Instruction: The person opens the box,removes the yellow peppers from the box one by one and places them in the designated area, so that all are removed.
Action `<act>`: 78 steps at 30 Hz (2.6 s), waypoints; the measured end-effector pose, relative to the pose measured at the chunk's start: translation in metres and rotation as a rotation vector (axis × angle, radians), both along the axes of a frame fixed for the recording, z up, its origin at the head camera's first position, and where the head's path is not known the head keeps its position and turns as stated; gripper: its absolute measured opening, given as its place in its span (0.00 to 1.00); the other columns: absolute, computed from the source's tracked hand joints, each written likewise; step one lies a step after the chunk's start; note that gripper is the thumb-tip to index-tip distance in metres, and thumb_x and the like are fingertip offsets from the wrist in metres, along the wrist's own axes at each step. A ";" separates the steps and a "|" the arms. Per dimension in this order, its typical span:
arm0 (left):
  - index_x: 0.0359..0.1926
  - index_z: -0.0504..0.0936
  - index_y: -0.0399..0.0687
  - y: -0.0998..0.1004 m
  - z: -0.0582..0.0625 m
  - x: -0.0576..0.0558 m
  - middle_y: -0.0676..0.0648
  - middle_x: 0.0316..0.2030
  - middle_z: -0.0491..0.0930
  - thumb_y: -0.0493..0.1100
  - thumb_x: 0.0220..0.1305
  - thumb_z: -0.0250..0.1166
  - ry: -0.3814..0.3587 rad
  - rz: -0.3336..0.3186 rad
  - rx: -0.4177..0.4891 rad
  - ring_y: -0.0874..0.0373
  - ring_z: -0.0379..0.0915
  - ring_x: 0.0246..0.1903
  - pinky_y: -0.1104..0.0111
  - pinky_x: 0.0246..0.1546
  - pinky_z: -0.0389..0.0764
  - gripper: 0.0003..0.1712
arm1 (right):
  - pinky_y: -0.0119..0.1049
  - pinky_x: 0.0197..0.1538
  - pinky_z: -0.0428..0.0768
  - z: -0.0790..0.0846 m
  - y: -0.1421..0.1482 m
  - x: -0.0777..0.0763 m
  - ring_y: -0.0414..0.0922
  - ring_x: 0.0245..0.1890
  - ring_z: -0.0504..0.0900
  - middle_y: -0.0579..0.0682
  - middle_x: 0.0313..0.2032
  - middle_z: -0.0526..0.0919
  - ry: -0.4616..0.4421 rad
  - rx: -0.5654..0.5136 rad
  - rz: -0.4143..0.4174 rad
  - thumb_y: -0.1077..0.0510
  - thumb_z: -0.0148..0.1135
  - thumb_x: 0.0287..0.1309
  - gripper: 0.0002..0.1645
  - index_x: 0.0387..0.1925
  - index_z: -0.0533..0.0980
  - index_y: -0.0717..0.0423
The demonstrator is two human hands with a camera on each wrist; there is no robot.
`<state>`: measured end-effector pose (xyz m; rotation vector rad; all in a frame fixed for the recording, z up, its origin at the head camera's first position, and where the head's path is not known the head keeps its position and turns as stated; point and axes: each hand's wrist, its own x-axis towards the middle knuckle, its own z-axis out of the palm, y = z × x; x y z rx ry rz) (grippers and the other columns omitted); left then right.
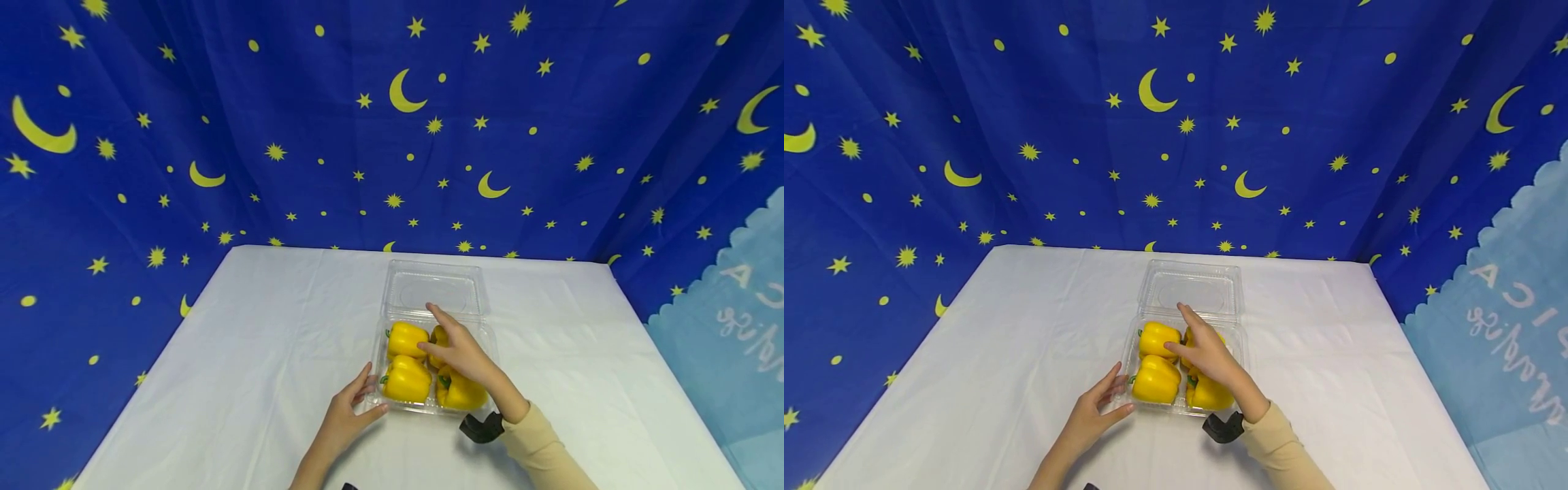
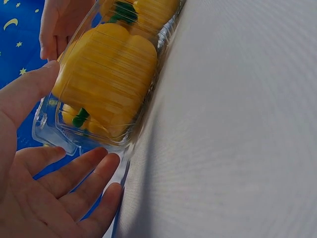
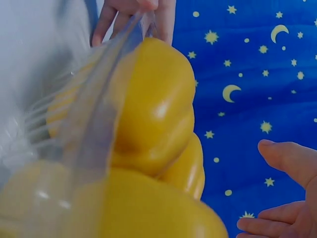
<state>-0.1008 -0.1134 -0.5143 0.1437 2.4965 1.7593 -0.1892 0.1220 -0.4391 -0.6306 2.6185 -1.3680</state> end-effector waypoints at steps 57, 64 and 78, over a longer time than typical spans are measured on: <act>0.69 0.62 0.41 0.002 0.001 -0.001 0.42 0.57 0.78 0.47 0.52 0.72 0.007 0.024 0.011 0.48 0.75 0.54 0.64 0.57 0.77 0.46 | 0.45 0.58 0.79 -0.020 -0.034 -0.009 0.54 0.53 0.80 0.59 0.52 0.81 0.312 0.349 0.041 0.69 0.73 0.42 0.36 0.57 0.72 0.66; 0.69 0.62 0.41 0.001 0.000 -0.001 0.41 0.58 0.77 0.47 0.53 0.72 0.012 0.022 0.015 0.47 0.75 0.55 0.63 0.58 0.77 0.46 | 0.47 0.60 0.77 -0.023 -0.032 -0.012 0.55 0.54 0.79 0.61 0.52 0.81 0.320 0.347 0.043 0.66 0.74 0.43 0.37 0.58 0.71 0.69; 0.70 0.61 0.41 0.001 0.001 0.000 0.41 0.58 0.76 0.48 0.53 0.72 0.013 0.005 0.014 0.47 0.75 0.56 0.59 0.58 0.77 0.46 | 0.55 0.62 0.67 -0.022 -0.020 -0.017 0.54 0.56 0.76 0.58 0.54 0.79 0.251 0.380 0.108 0.56 0.69 0.54 0.36 0.62 0.68 0.63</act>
